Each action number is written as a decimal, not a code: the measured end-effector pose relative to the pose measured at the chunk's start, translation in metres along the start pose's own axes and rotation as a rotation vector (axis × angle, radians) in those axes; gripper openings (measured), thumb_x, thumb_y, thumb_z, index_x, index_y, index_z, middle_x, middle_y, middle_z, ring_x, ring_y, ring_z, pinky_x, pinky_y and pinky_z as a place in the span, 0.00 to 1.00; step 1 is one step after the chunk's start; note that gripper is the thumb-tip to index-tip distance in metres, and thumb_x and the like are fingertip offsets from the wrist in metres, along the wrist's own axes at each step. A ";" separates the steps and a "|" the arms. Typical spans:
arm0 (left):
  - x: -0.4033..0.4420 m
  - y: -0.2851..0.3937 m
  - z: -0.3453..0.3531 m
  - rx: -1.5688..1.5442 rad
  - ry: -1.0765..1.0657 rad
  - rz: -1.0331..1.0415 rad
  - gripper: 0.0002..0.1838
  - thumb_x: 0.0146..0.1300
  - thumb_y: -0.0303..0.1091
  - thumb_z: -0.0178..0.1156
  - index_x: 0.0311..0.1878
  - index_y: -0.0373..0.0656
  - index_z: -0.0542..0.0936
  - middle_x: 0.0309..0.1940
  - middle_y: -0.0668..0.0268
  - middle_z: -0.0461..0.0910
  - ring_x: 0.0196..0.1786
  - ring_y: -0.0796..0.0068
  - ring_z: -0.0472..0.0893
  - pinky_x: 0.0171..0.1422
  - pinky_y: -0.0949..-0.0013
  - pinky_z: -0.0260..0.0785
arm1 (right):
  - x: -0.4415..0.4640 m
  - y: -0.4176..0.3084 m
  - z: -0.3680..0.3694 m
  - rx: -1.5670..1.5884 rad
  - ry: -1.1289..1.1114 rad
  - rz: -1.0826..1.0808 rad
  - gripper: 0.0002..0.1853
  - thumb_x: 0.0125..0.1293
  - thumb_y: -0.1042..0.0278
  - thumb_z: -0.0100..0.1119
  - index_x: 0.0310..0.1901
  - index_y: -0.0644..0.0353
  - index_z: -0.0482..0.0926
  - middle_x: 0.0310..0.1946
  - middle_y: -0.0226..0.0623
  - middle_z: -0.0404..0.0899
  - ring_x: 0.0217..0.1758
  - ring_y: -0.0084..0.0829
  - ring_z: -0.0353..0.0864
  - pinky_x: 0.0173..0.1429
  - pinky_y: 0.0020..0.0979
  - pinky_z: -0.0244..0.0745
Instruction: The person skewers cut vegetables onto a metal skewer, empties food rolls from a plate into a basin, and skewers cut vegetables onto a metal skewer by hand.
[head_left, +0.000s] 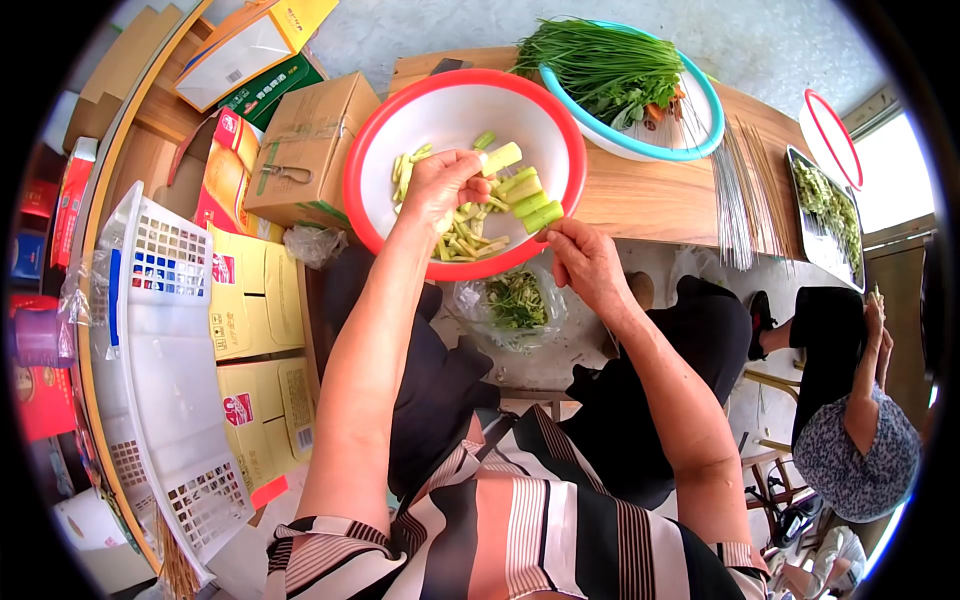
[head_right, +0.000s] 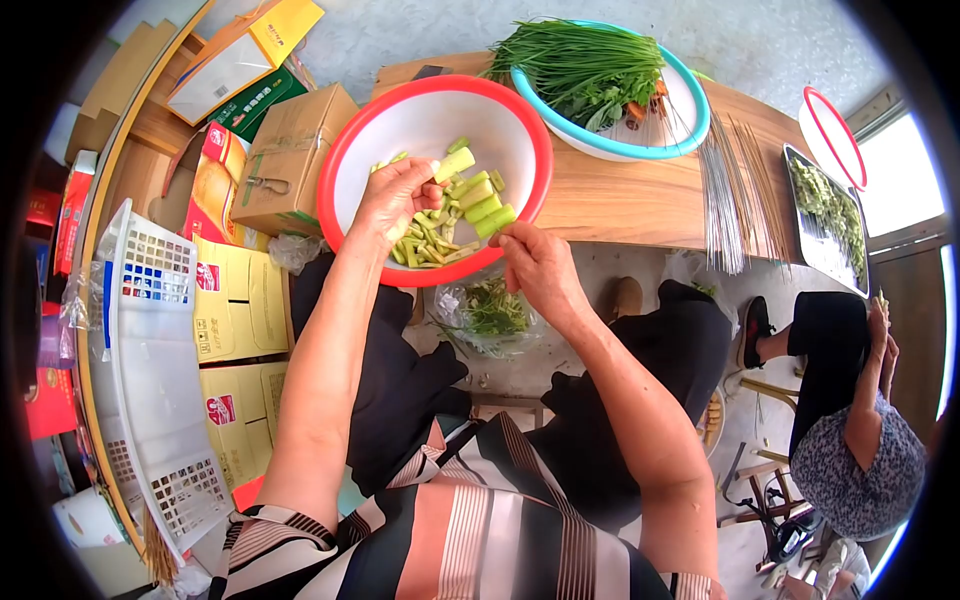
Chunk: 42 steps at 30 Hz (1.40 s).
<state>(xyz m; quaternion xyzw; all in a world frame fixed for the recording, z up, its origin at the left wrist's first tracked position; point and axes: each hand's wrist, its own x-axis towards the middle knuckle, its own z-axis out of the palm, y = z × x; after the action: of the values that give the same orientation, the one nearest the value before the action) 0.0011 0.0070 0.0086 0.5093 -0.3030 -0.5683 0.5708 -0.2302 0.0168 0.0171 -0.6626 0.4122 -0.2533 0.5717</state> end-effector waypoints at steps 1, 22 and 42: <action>0.000 0.000 0.000 0.010 -0.004 0.003 0.09 0.62 0.33 0.59 0.39 0.36 0.77 0.30 0.63 0.80 0.26 0.81 0.78 0.32 0.76 0.75 | 0.000 0.000 0.000 0.007 0.004 0.006 0.12 0.67 0.68 0.47 0.38 0.66 0.78 0.10 0.32 0.69 0.15 0.20 0.69 0.25 0.26 0.66; -0.003 -0.009 0.016 -0.011 -0.056 0.100 0.13 0.63 0.38 0.60 0.43 0.38 0.77 0.34 0.68 0.79 0.33 0.78 0.79 0.38 0.74 0.75 | 0.007 0.003 0.007 0.085 0.019 -0.007 0.10 0.69 0.68 0.47 0.41 0.64 0.77 0.11 0.28 0.68 0.15 0.17 0.67 0.24 0.23 0.63; 0.004 0.002 0.000 -0.117 0.260 0.247 0.11 0.63 0.36 0.58 0.43 0.38 0.76 0.34 0.64 0.79 0.32 0.75 0.79 0.37 0.72 0.77 | 0.002 0.003 0.004 -0.198 0.147 -0.158 0.08 0.62 0.70 0.54 0.40 0.63 0.78 0.22 0.40 0.78 0.25 0.29 0.79 0.34 0.28 0.72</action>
<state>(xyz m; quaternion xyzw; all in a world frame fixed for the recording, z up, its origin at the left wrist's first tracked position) 0.0021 0.0027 0.0093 0.5033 -0.2536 -0.4401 0.6991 -0.2262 0.0174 0.0129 -0.7257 0.4227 -0.3034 0.4501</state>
